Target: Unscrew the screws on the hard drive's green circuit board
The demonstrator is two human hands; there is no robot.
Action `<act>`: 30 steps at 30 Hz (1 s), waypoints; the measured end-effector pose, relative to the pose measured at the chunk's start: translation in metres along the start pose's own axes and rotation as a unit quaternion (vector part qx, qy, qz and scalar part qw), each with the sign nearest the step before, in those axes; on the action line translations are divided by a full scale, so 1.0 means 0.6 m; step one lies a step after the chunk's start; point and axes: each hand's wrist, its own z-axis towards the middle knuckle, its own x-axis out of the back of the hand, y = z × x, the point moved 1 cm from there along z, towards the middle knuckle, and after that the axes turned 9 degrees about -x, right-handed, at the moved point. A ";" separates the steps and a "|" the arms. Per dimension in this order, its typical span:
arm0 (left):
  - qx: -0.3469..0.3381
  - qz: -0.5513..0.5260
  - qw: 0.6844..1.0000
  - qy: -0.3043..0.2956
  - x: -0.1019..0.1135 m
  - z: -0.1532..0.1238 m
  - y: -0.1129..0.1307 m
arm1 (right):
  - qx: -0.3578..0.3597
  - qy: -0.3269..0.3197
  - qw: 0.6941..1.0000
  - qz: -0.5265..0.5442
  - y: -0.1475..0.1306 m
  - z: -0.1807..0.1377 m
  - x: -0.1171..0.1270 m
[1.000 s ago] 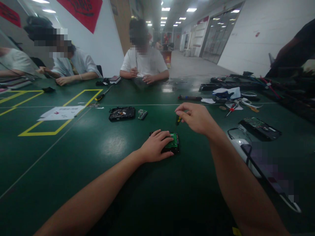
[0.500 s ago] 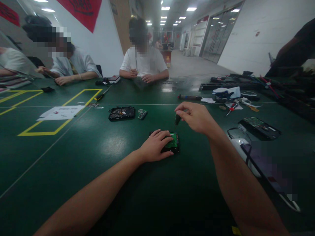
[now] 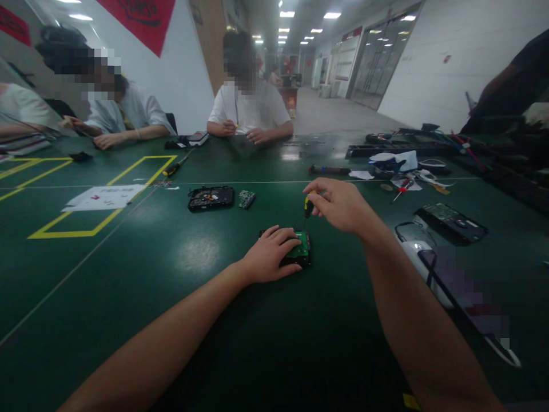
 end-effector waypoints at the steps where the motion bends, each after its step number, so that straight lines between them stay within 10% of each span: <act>1: 0.000 -0.002 1.000 0.001 0.000 0.000 0.000 | -0.003 -0.005 1.000 0.007 -0.001 0.000 -0.001; 30: -0.003 0.000 1.000 0.003 0.000 0.001 0.000 | 0.008 0.013 0.999 -0.030 -0.001 0.000 -0.001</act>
